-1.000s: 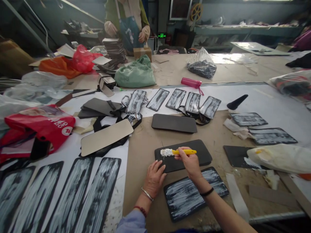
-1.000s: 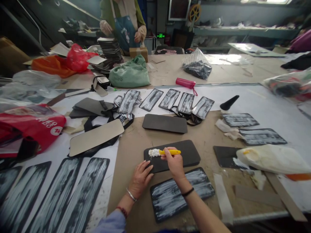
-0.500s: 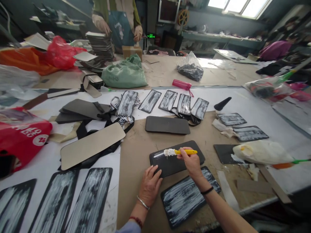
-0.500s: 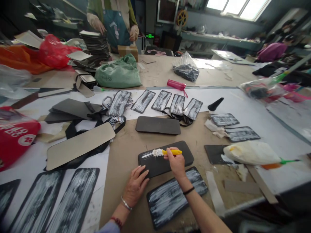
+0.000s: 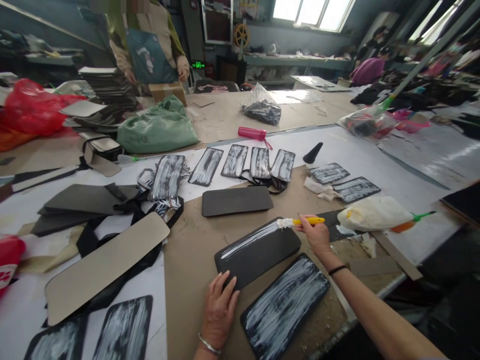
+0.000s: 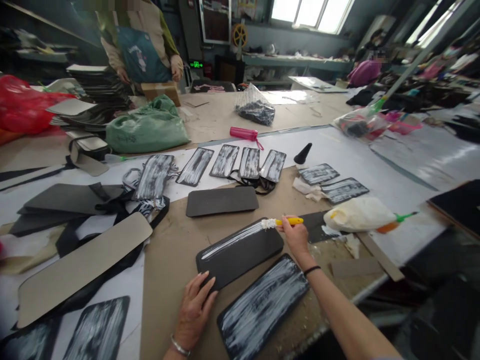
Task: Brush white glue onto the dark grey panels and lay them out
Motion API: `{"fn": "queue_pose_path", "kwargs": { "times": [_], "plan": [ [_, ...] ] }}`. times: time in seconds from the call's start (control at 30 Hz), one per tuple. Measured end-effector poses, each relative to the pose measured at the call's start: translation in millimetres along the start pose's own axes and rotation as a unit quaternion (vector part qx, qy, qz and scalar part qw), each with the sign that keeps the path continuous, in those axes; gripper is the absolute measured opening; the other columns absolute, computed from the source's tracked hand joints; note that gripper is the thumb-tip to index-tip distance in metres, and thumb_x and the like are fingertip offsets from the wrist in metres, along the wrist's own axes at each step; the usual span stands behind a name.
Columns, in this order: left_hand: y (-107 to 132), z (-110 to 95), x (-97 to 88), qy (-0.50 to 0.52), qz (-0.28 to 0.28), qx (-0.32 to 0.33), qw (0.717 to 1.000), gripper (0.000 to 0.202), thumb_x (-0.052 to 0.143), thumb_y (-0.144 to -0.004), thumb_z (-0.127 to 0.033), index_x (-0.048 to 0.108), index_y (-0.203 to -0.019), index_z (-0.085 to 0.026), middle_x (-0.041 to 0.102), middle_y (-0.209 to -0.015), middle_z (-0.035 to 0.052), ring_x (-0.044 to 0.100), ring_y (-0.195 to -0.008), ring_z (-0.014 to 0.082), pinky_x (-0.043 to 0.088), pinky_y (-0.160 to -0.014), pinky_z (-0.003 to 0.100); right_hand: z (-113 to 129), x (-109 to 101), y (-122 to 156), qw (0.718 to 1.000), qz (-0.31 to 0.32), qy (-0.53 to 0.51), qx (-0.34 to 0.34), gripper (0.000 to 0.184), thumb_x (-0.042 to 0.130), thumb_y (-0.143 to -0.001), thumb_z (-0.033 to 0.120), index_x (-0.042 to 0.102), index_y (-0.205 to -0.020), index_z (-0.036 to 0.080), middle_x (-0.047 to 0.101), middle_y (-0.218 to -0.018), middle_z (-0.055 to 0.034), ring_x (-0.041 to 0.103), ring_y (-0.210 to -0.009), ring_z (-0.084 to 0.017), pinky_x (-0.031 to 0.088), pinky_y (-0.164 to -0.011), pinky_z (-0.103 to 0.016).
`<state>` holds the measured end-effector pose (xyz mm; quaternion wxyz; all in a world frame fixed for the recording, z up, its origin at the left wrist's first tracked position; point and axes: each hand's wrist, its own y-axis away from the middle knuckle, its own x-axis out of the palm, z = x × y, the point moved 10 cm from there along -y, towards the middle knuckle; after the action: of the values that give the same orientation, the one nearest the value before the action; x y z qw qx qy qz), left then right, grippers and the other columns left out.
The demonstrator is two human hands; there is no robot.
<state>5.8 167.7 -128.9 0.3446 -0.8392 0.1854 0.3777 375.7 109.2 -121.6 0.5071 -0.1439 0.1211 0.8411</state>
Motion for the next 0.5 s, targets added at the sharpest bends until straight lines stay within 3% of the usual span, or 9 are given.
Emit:
{"fn": "queue_pose_path", "kwargs": {
  "times": [0.2, 0.33, 0.5],
  "plan": [
    [-2, -4, -2.1, -0.014, -0.006, 0.022, 1.000, 0.026, 0.055, -0.082, -0.018, 0.060, -0.108, -0.021, 0.060, -0.111, 0.0079, 0.054, -0.105, 0.0214, 0.054, -0.083, 0.039, 10, -31, -2, 0.999, -0.036, 0.012, -0.032, 0.045, 0.064, -0.067, 0.061, 0.059, -0.078, 0.018, 0.065, -0.063, -0.0055, 0.066, -0.058, -0.024, 0.055, -0.057, -0.035],
    [-5, -5, -1.8, 0.003, 0.025, 0.031, 0.999, 0.028, 0.054, -0.082, -0.017, 0.058, -0.109, -0.019, 0.059, -0.112, 0.0091, 0.053, -0.106, 0.0218, 0.054, -0.085, 0.040, 29, -49, 28, 0.996, -0.029, 0.025, -0.077, 0.043, 0.062, -0.072, 0.060, 0.058, -0.083, 0.018, 0.065, -0.068, -0.0050, 0.065, -0.058, -0.023, 0.054, -0.056, -0.033],
    [-11, 0, -5.4, 0.030, 0.040, 0.059, 0.997, 0.029, 0.051, -0.083, -0.015, 0.056, -0.112, -0.018, 0.062, -0.109, 0.0081, 0.055, -0.102, 0.0198, 0.054, -0.085, 0.037, 48, -59, 67, 0.974, -0.037, 0.135, -0.176, 0.039, 0.051, -0.083, 0.056, 0.059, -0.084, 0.018, 0.063, -0.077, -0.0061, 0.063, -0.065, -0.021, 0.052, -0.064, -0.034]
  ]
}}
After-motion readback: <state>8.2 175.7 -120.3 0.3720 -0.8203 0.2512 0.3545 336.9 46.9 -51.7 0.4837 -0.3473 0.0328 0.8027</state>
